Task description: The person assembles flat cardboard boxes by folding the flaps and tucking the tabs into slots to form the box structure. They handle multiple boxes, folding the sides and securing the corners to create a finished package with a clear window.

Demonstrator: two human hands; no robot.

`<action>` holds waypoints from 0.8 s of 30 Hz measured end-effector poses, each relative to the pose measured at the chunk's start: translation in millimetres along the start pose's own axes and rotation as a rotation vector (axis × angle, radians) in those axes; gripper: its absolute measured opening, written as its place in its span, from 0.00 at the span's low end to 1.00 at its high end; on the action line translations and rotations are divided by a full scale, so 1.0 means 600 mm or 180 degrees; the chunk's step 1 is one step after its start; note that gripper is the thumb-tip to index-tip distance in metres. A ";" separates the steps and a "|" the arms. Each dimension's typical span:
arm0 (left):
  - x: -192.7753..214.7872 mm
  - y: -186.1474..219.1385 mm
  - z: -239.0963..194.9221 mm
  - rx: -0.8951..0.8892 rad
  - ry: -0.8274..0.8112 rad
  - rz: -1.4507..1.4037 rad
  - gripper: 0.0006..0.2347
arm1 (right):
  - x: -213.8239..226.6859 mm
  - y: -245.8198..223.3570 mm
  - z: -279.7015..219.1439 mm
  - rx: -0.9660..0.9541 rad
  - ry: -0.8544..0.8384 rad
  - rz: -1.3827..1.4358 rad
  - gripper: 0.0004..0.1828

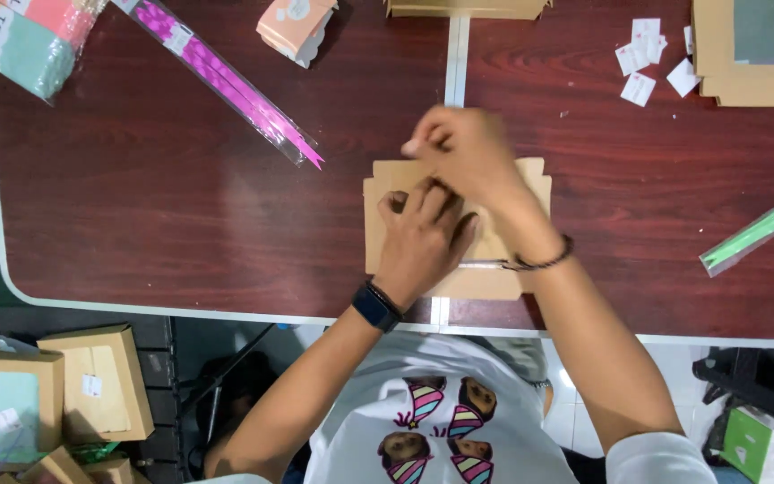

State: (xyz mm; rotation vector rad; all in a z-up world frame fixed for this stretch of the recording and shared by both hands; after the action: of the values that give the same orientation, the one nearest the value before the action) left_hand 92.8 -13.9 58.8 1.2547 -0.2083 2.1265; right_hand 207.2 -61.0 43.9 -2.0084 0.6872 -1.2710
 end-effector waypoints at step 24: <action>0.045 -0.122 -0.052 -0.0144 -0.2359 -0.0127 0.51 | 0.005 0.042 -0.144 -0.0042 -0.0465 -0.1447 0.60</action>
State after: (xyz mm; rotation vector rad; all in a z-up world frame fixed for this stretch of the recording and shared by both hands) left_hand 105.7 68.9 51.4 1.9476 -0.5324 1.5239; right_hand 126.9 -101.2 53.6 -2.3238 0.1705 -1.3479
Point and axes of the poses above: each hand's wrist, its own z-axis towards the middle knuckle, its own x-axis out of the back of the hand, y = z × x, the point moved 10 cm from there along z, towards the middle knuckle, and after that the axes turned 13 degrees about -x, right-handed, at the moved point
